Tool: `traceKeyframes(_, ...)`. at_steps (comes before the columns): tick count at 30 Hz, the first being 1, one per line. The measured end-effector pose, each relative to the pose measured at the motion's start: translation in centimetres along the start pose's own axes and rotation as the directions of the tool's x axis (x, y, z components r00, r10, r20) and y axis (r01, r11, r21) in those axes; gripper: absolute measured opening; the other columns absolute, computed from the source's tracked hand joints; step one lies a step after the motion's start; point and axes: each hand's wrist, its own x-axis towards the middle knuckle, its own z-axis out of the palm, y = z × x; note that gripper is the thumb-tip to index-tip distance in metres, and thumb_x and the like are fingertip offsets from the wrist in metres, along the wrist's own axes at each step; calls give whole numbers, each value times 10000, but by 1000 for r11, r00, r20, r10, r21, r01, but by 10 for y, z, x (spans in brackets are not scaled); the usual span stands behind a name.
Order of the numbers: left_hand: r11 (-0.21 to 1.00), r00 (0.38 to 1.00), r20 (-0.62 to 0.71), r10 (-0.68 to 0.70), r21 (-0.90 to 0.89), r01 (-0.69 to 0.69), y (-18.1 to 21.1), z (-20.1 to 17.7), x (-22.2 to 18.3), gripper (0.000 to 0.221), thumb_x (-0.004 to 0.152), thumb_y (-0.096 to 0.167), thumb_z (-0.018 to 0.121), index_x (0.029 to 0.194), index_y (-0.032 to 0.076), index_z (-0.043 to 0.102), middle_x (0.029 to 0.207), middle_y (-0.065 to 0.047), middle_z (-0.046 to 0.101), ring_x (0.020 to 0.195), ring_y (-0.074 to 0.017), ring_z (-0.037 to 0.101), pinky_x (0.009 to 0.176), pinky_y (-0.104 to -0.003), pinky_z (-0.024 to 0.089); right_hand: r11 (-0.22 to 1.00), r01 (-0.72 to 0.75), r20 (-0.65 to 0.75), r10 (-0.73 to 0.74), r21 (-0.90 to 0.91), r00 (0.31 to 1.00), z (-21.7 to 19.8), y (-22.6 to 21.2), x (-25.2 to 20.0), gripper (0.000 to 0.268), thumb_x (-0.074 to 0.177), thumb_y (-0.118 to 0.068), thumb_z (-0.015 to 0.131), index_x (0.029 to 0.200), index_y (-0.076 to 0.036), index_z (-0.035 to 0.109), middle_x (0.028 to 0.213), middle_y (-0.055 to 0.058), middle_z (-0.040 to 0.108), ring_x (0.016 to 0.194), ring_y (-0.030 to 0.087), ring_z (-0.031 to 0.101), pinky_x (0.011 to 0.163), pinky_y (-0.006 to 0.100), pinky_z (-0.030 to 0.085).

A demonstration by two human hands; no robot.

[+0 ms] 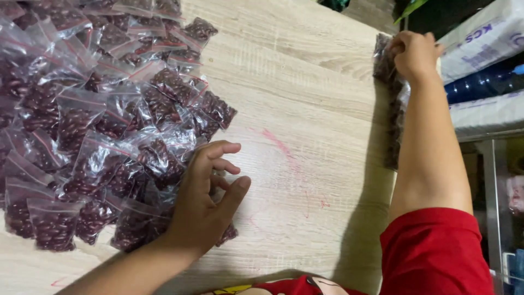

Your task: Organizing small plastic bags filled with red beans into neat, aligned stacks on a wooden table.

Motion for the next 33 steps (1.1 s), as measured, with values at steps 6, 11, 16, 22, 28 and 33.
traceKeyframes(6, 1000, 1000, 6, 21, 0, -21, -2, 2, -1, 401, 941, 294, 612, 1297, 118, 562, 1298, -54, 550, 991, -136, 622, 726, -269, 539, 989, 71, -168, -92, -126, 982, 10, 7, 1, 521, 731, 172, 524, 1046, -188, 731, 1006, 90, 632, 1045, 428, 432, 908, 599, 250)
traceKeyframes(11, 1000, 999, 10, 31, 5, -31, -3, 1, -2, 393, 929, 247, 643, 1295, 130, 565, 1218, -48, 574, 1008, -127, 633, 741, -256, 509, 935, 201, -527, -334, -294, 781, 14, -53, -33, 400, 776, 56, 615, 1141, -73, 715, 1088, 204, 565, 923, 418, 525, 698, 503, 436)
traceKeyframes(16, 991, 991, -2, -132, -25, 132, -2, 3, -7, 425, 881, 219, 691, 1293, 199, 592, 1118, -47, 627, 730, -92, 580, 575, -214, 433, 958, -254, -11, 258, 133, 966, 32, -147, -87, 680, 1080, -521, 391, 1559, -45, 316, 1633, 313, 113, 1490, 528, 22, 1152, 694, 174)
traceKeyframes(22, 989, 989, 10, -149, -13, 149, -5, 4, -5, 424, 897, 242, 682, 1305, 169, 594, 1006, -50, 664, 619, -97, 518, 600, -249, 442, 894, -399, 94, 387, 206, 917, 32, -148, -95, 972, 1023, -711, 295, 1642, 3, 66, 1653, 291, -120, 1513, 497, -141, 1229, 636, 31)
traceKeyframes(28, 987, 986, 26, -162, -15, 163, -4, 4, -5, 450, 889, 287, 672, 1305, 142, 581, 982, -48, 652, 578, -108, 545, 513, -250, 401, 874, -442, 149, 419, 202, 896, 31, -147, -95, 994, 995, -728, 257, 1632, 13, 75, 1662, 285, -97, 1518, 506, -122, 1233, 603, -9)
traceKeyframes(33, 983, 982, 38, -183, -25, 184, -1, 5, -3, 444, 883, 271, 678, 1294, 130, 587, 964, -55, 636, 535, -102, 498, 515, -260, 376, 871, -447, 162, 421, 201, 892, 32, -146, -92, 980, 997, -725, 264, 1637, -6, 79, 1660, 277, -117, 1513, 505, -143, 1225, 628, -9)
